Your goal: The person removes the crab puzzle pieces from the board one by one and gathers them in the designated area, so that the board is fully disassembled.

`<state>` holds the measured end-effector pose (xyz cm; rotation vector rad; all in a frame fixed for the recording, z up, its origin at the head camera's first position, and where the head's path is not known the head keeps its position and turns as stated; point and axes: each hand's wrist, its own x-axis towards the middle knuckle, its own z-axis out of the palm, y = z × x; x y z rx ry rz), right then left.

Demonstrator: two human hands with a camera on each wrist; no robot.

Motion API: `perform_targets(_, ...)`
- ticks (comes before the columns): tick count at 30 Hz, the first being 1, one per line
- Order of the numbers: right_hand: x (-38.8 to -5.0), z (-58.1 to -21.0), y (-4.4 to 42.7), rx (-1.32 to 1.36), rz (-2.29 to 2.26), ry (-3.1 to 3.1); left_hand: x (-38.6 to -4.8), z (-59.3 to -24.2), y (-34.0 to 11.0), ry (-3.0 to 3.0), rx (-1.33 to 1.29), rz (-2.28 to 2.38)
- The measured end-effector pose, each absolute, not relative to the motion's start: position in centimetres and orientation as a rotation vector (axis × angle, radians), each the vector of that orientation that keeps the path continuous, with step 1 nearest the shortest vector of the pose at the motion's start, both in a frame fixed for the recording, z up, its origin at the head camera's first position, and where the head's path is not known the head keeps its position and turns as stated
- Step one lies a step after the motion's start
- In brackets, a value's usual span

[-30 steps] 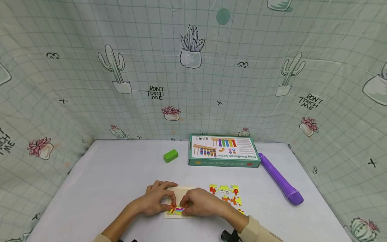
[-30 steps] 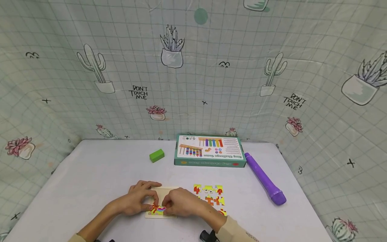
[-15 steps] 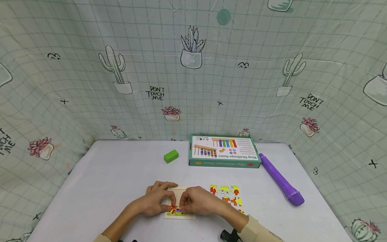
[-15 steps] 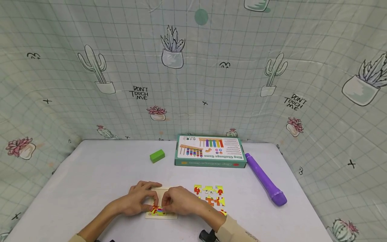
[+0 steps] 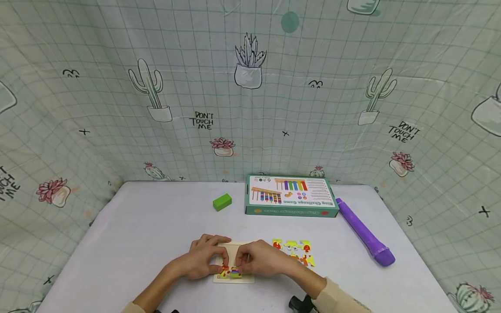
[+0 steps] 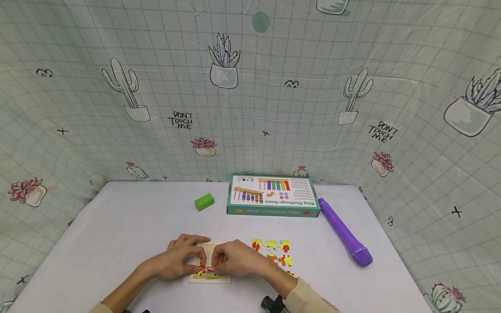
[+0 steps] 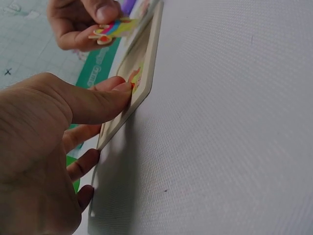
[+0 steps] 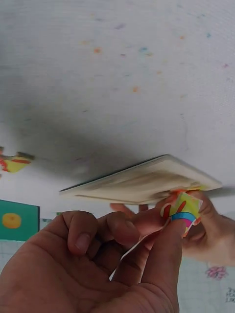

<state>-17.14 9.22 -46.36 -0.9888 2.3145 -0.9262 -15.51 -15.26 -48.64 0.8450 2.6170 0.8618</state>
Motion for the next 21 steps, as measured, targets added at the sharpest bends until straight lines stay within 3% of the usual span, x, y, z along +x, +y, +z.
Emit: perform_targets(21, -16.8, -45.9, 18.8, -0.782, -0.891, 2.315, -15.4, -48.5, -15.2, 2.636, 0.861, 0.832)
